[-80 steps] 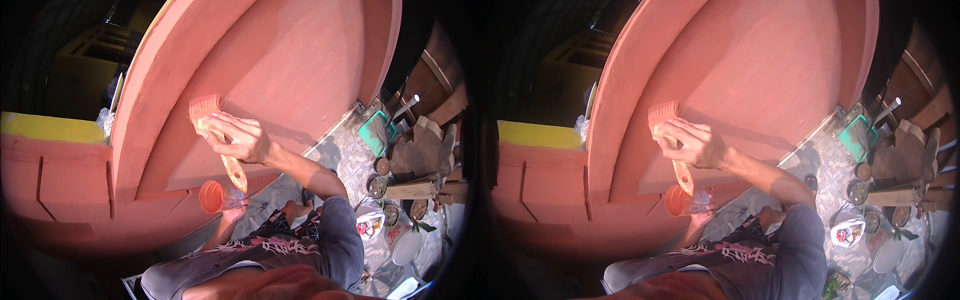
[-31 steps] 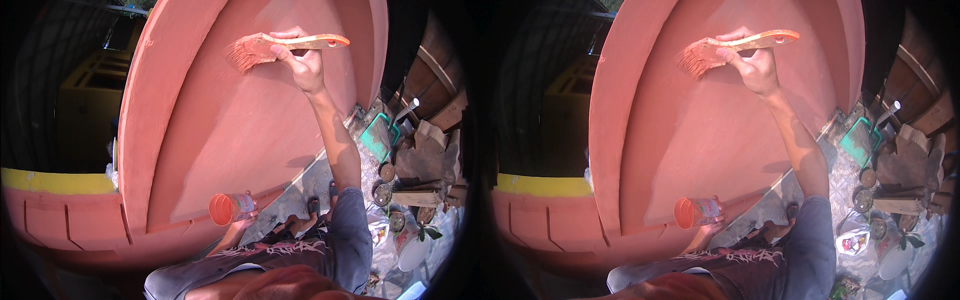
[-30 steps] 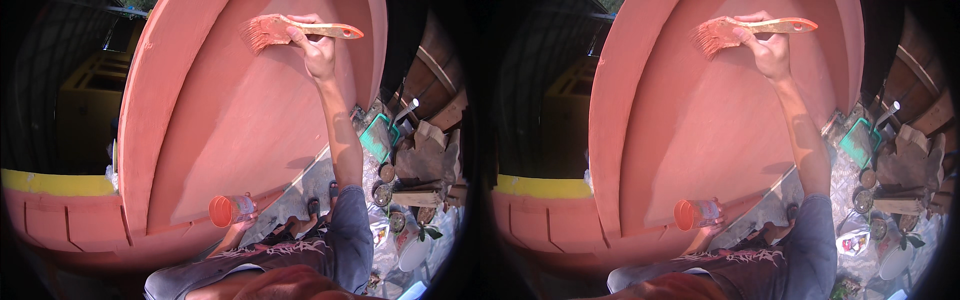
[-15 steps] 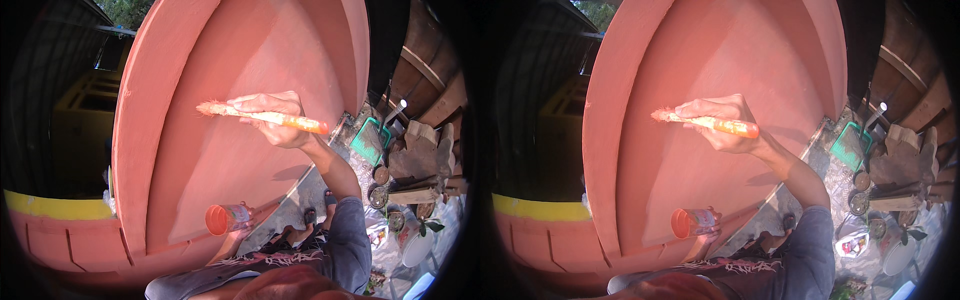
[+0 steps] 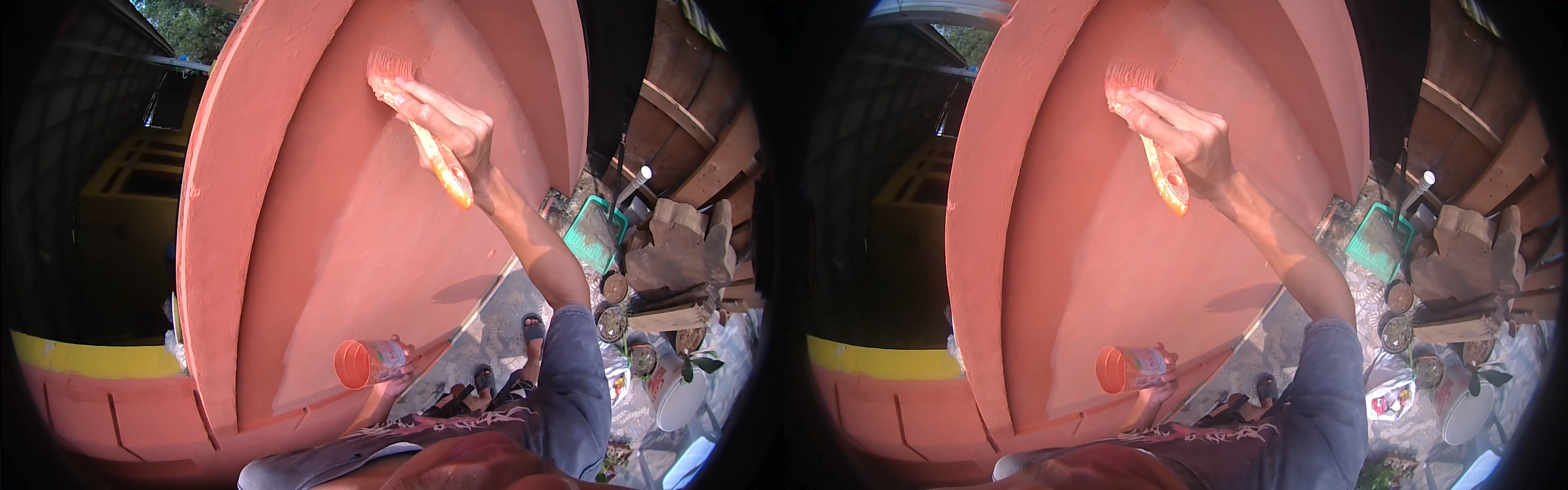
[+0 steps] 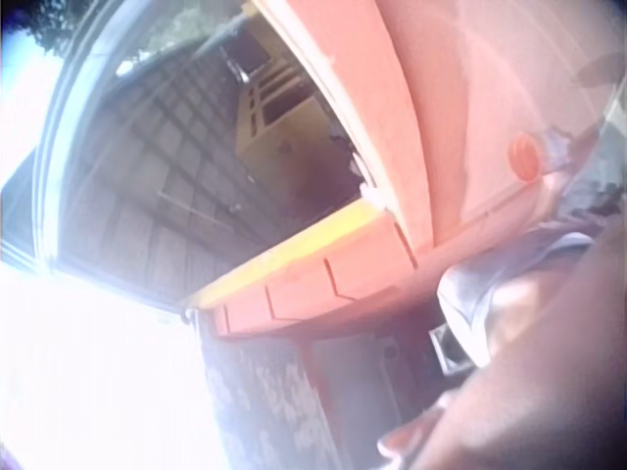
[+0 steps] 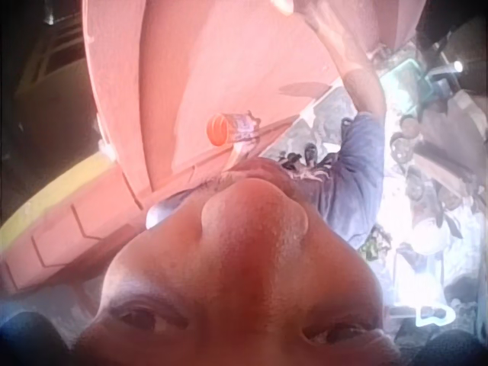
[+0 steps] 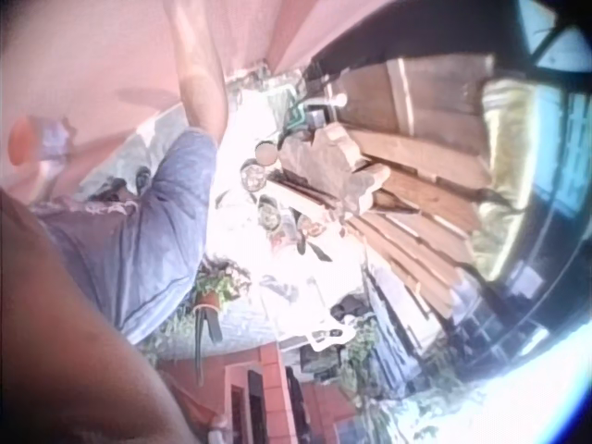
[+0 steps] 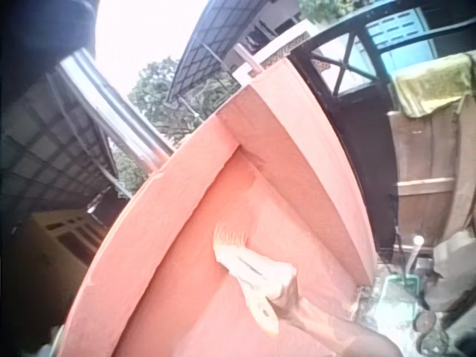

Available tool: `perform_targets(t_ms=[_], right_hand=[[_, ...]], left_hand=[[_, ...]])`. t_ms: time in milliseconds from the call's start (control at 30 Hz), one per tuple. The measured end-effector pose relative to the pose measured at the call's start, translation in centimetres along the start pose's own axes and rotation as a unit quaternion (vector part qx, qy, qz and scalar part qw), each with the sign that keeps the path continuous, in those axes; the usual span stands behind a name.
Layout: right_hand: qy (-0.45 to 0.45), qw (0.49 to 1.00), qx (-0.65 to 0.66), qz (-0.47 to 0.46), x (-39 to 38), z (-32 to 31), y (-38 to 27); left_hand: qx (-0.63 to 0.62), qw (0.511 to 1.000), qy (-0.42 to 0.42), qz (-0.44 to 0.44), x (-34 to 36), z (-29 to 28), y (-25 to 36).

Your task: The person paints a pink ceiling using a paintbrush and a small paint container. They repeatedly dip the brush into the container and apply paint to the ceiling surface, occasionally sitting on the floor to reach higher areas.

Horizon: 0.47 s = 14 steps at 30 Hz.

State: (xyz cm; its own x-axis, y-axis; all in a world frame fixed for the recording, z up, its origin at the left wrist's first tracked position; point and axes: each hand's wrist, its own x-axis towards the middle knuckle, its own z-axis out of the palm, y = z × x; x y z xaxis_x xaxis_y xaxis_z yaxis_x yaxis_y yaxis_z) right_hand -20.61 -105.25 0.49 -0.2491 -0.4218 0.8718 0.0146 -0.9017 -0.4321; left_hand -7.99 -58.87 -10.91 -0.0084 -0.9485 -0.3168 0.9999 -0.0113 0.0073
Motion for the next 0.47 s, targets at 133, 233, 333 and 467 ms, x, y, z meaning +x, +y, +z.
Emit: perform_targets(t_ms=[133,233,333,467], right_hand=[[-0.068,0.919,0.364,0.138,0.7,-2.5,-2.3],[0.029,0.876,0.364,0.316,2.7,-2.1,2.8],[0.104,0.919,0.277,0.262,4.0,-1.6,8.5],[0.21,0.971,0.066,0.096,5.8,-1.6,10.7]], left_hand=[[0.01,1.0,-0.018,-0.009,1.1,0.4,-0.1],[0.018,0.999,-0.023,-0.016,1.3,1.0,-0.2],[0.012,0.999,-0.041,-0.025,1.5,0.3,0.4],[0.0,0.998,-0.058,-0.03,1.2,-0.2,0.0]])
